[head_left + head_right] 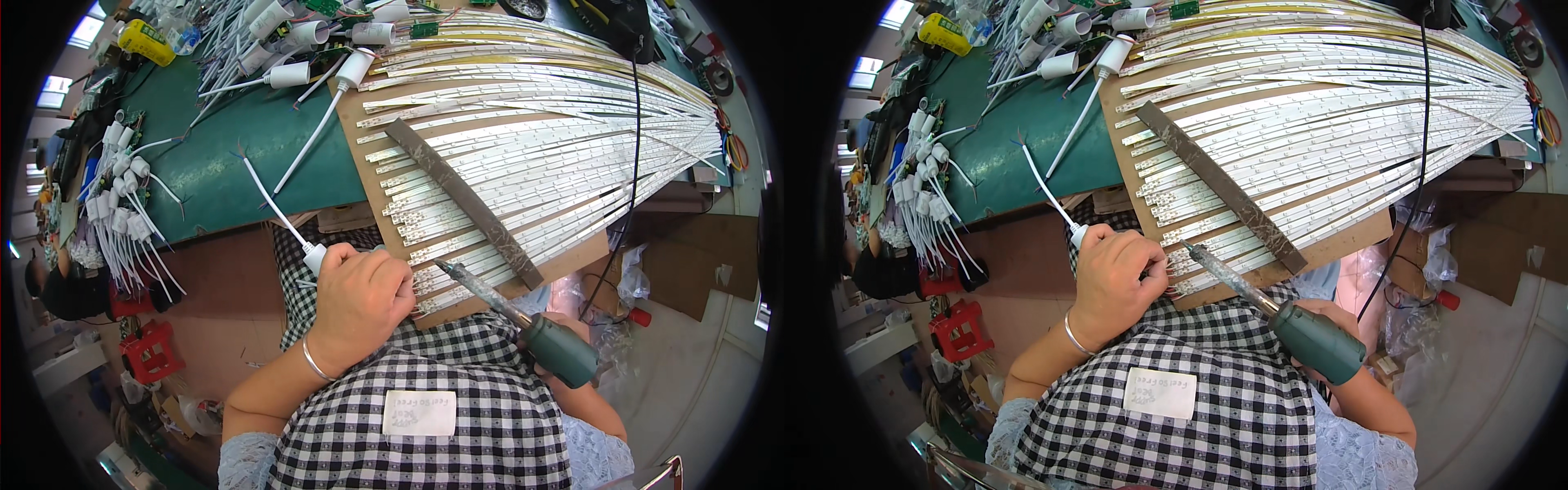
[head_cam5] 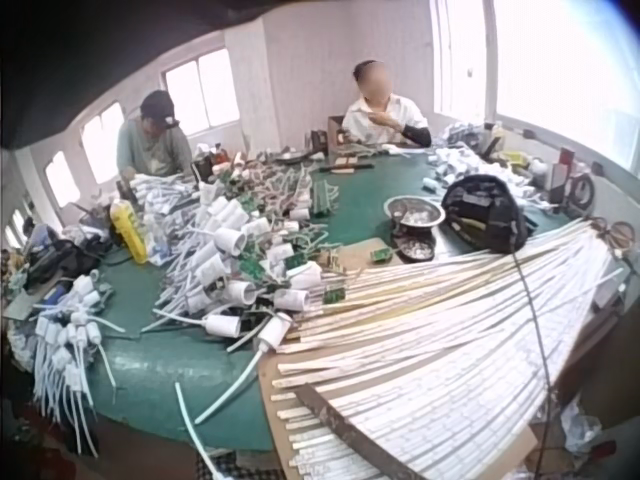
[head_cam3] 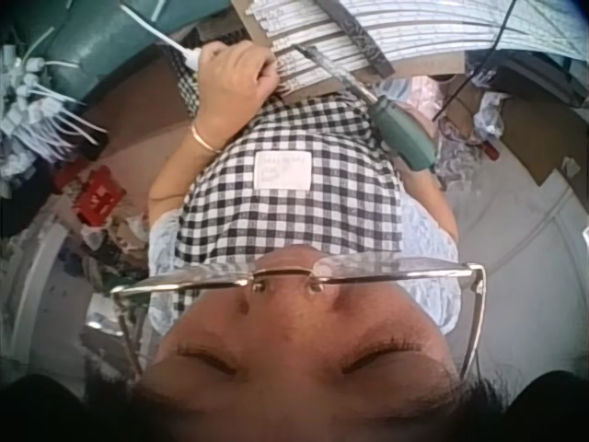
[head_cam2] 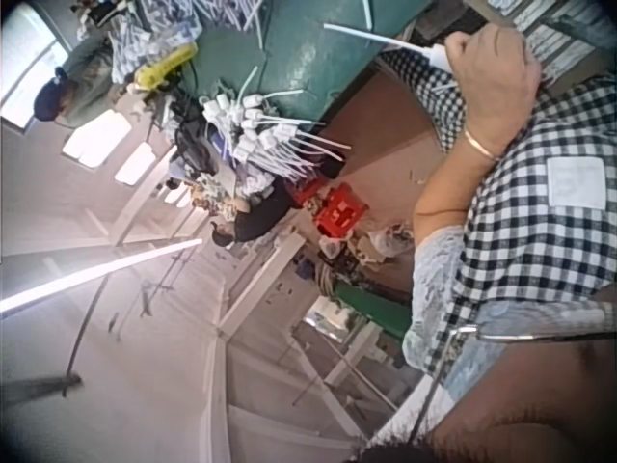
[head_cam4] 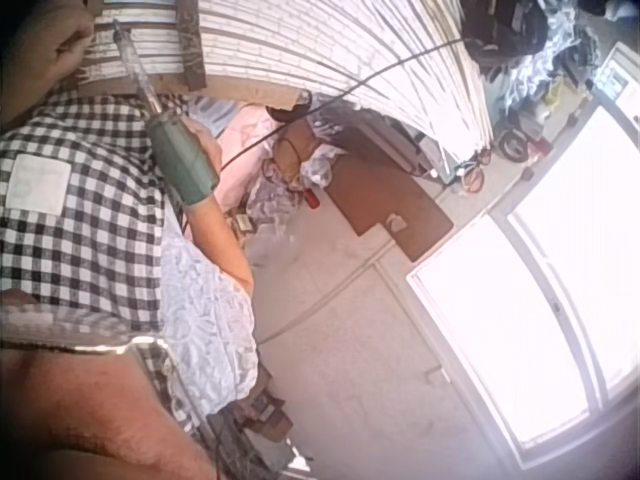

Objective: The person uses a soldering iron to attach wires to a circuit board. They repeatedly pick up a white cylindrical component with wires, position it on a wooden jig, and solder the connections. The person works continuously on a green workbench in a workshop environment.

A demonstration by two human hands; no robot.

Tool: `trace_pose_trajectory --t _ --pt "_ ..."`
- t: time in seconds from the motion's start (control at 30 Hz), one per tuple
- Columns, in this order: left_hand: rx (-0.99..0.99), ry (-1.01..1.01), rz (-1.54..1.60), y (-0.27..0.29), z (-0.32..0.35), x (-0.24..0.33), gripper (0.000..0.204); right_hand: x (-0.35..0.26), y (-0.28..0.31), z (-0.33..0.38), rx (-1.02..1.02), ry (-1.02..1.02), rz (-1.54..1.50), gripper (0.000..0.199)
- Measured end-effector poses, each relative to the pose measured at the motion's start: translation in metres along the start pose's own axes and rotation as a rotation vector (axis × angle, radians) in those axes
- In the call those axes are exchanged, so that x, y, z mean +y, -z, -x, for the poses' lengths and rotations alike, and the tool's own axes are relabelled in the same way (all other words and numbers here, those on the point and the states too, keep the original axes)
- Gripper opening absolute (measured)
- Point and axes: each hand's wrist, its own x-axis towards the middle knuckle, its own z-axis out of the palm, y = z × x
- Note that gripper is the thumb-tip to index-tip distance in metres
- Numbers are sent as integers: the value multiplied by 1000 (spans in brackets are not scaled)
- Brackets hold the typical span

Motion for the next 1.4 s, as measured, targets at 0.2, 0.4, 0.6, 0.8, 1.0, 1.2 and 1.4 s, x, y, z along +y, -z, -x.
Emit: trace_pose_trajectory --t 0.2,0.4,0.6,0.8,1.0,1.2,1.4 --pt "7 26 29 -2 2 0 14 -4 -3 2 37 -20 102 42" --pt "12 18 12 -1 2 1 15 -14 -8 1 119 -219 74 52" --pt "21 14 4 -1 2 1 16 -2 -2 5 37 -24 64 48" --pt "10 19 -21 -1 2 2 16 2 -1 10 51 -78 -13 50" --pt "-5 49 9 0 3 3 15 -1 0 12 64 -128 89 53" --pt "57 30 -40 18 12 -25 20 -2 3 15 58 -119 174 48" --pt "-217 330 25 29 34 -41 27 -13 -6 0 70 -184 8 42"
